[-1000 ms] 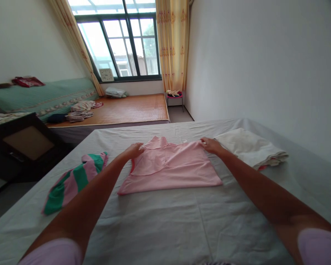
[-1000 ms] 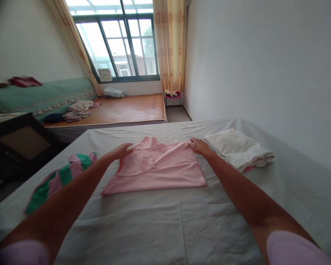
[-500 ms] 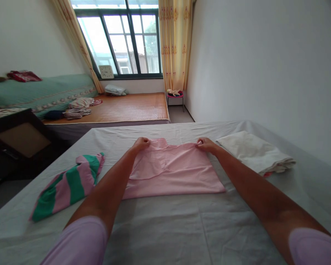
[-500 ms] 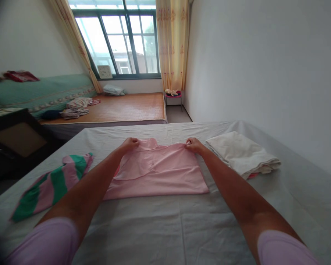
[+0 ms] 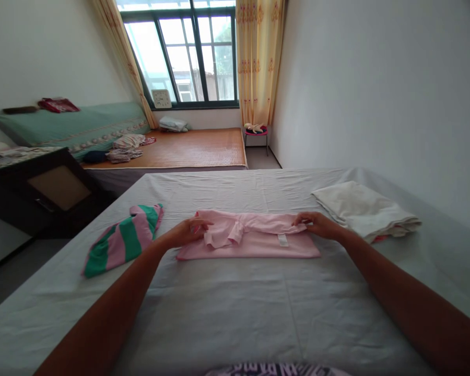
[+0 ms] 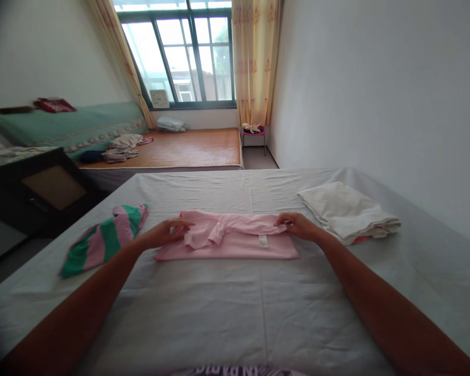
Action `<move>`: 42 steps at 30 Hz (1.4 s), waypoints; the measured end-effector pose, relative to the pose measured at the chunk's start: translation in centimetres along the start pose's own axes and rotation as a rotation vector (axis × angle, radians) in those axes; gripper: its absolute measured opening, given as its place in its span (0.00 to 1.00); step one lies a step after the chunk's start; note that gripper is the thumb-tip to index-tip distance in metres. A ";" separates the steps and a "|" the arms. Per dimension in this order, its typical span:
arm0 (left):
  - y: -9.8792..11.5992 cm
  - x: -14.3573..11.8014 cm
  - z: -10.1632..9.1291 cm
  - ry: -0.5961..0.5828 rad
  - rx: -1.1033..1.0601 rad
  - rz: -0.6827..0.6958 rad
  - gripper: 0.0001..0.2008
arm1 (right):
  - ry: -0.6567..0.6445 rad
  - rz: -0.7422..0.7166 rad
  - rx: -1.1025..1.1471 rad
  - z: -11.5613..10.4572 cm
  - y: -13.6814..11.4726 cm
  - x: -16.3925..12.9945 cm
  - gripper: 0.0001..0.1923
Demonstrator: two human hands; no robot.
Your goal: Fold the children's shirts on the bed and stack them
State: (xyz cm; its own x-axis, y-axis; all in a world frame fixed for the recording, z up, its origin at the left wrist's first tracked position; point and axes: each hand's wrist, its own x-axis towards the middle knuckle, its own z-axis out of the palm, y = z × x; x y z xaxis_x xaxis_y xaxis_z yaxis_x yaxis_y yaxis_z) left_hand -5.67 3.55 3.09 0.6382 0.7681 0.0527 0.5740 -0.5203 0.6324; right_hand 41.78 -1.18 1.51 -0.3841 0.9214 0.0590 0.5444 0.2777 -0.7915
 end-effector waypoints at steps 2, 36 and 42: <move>0.1 0.0 0.4 0.031 0.049 0.027 0.13 | -0.006 -0.012 -0.083 0.0 0.0 0.1 0.10; -2.4 3.1 5.9 0.099 0.634 -0.232 0.30 | 0.080 0.137 -0.791 6.2 1.4 1.0 0.27; -0.1 2.6 5.9 0.285 0.580 -0.027 0.20 | 0.282 0.287 -0.766 3.2 2.9 0.4 0.28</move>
State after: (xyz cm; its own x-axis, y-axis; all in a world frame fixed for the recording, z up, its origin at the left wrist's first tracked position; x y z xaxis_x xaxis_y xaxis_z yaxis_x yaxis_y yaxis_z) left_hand -1.04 3.38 -1.34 0.5044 0.8111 0.2962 0.8227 -0.5556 0.1201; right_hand 40.83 -0.85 -2.75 -0.0105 0.9889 0.1485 0.9835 0.0371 -0.1770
